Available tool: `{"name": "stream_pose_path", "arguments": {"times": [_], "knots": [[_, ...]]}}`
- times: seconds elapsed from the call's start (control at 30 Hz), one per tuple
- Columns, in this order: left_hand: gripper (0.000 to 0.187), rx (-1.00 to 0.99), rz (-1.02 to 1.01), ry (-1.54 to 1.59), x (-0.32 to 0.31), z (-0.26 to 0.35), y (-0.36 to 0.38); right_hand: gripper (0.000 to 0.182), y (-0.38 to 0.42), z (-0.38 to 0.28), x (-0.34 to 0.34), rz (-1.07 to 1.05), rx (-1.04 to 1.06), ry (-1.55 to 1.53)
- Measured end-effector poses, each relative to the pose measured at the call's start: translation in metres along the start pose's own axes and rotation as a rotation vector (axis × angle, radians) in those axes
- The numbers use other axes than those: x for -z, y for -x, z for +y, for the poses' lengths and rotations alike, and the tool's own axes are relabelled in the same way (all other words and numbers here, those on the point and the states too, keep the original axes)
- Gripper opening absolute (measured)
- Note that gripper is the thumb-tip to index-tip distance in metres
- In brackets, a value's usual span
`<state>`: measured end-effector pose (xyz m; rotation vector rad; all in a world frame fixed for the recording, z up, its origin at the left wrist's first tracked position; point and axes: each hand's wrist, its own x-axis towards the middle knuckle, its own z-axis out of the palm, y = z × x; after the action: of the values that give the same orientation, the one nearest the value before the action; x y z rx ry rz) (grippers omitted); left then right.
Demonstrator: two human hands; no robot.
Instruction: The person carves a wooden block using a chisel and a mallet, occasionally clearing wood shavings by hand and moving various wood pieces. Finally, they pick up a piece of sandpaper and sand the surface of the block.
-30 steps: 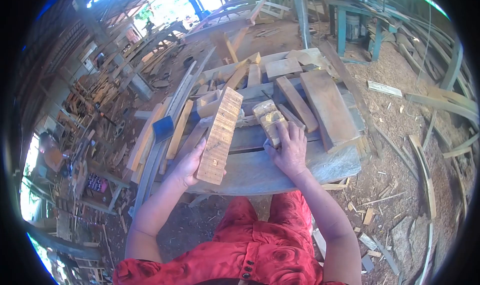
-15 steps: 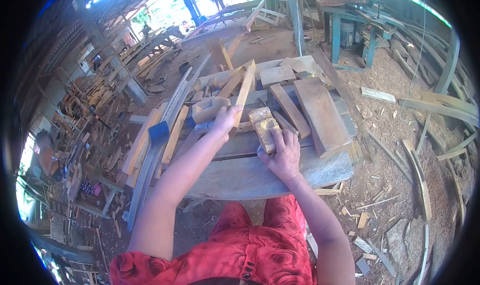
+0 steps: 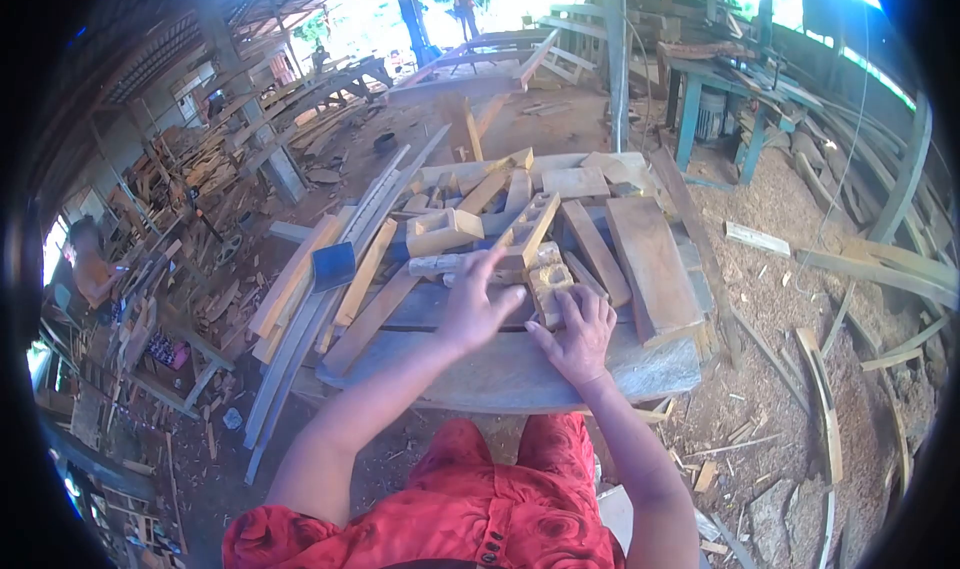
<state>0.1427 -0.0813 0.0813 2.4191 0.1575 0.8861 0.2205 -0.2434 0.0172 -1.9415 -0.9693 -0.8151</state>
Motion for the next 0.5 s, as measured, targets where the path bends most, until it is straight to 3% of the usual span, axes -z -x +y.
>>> {"name": "stream_pose_path", "arguments": {"times": [0.03, 0.1, 0.13, 0.23, 0.3, 0.33, 0.4, 0.5], "knots": [[0.06, -0.088, 0.01, -0.012, 0.008, 0.018, 0.005, 0.054, -0.011, 0.001, 0.006, 0.01, 0.015, 0.003], [0.059, -0.219, -0.03, 0.0, 0.019, 0.048, 0.017, 0.048, -0.04, 0.004, 0.025, -0.441, -0.224, -0.023], [0.059, -0.304, -0.139, 0.034, 0.024, 0.064, 0.021, 0.043, -0.048, 0.024, 0.013, -0.282, -0.173, -0.122], [0.059, -0.502, -0.556, 0.351, 0.027, 0.115, 0.03, 0.044, -0.098, 0.039, 0.011, -0.249, -0.216, 0.125], [0.065, -0.748, -0.568, 0.428, 0.022, 0.15, 0.039, 0.055, -0.115, 0.071, -0.002, -0.423, -0.248, 0.503], [0.068, -0.799, -0.587, 0.521, 0.014, 0.164, 0.046, 0.055, -0.114, 0.075, 0.001, -0.422, -0.233, 0.502], [0.071, -0.844, -0.595, 0.61, 0.0, 0.184, 0.057, 0.062, -0.108, 0.079, 0.002, -0.637, -0.532, 0.574], [0.071, -0.931, -0.724, 0.82, -0.005, 0.194, 0.063, 0.069, -0.102, 0.085, -0.008, -0.623, -0.538, 0.594]]}}
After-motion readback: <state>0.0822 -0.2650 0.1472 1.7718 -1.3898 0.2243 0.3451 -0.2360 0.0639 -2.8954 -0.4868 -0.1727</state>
